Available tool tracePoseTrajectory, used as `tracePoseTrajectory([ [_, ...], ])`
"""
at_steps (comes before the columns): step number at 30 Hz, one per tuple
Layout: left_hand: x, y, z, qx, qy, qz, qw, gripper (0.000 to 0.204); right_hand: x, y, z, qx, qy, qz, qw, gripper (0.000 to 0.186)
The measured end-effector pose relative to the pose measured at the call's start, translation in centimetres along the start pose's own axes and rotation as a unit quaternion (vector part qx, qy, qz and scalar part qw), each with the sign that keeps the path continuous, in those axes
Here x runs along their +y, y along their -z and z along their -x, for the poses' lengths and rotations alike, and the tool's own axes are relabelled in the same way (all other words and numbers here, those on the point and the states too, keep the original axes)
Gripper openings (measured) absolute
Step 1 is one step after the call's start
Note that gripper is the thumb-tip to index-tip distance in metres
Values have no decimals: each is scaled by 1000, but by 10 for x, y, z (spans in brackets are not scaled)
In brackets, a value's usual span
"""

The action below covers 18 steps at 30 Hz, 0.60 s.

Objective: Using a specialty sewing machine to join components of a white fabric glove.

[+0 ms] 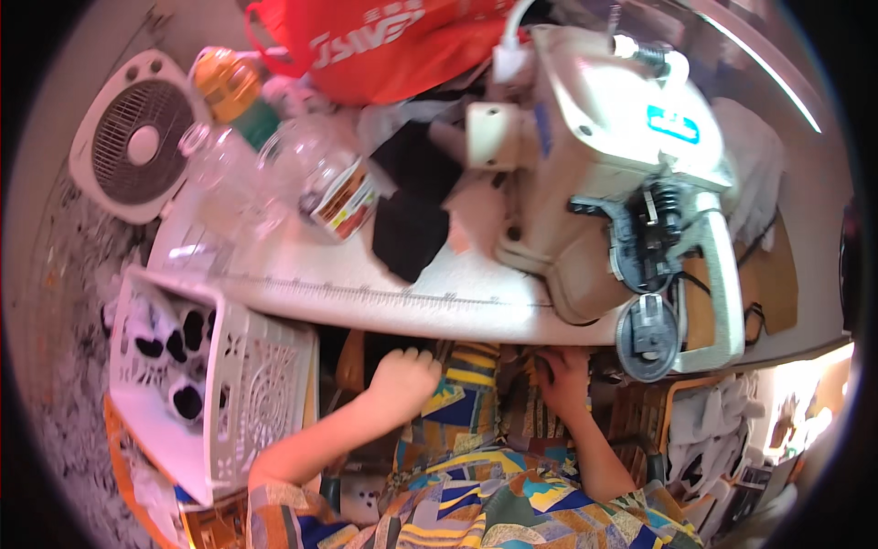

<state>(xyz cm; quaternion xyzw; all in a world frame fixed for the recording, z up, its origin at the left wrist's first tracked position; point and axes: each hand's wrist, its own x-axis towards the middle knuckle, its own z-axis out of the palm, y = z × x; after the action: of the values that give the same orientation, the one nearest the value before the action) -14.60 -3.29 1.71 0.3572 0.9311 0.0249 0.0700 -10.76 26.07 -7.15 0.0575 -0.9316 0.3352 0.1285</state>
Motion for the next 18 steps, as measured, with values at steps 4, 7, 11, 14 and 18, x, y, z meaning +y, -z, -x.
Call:
tracePoseTrajectory([
  [4,21,37,-11,64,-100,133,984,15,9,0,4,22,14,2,1000,22],
  [7,32,14,-34,43,-145,193,970,14,10,19,5,112,32,33,993,17],
  [11,51,-58,-56,114,-183,142,966,14,3,91,-2,271,208,146,928,17],
  [14,50,-88,-57,178,-156,159,958,13,3,167,-29,500,156,296,799,20],
  [18,52,-93,-56,206,-155,160,953,11,15,250,-107,583,40,127,802,12],
])
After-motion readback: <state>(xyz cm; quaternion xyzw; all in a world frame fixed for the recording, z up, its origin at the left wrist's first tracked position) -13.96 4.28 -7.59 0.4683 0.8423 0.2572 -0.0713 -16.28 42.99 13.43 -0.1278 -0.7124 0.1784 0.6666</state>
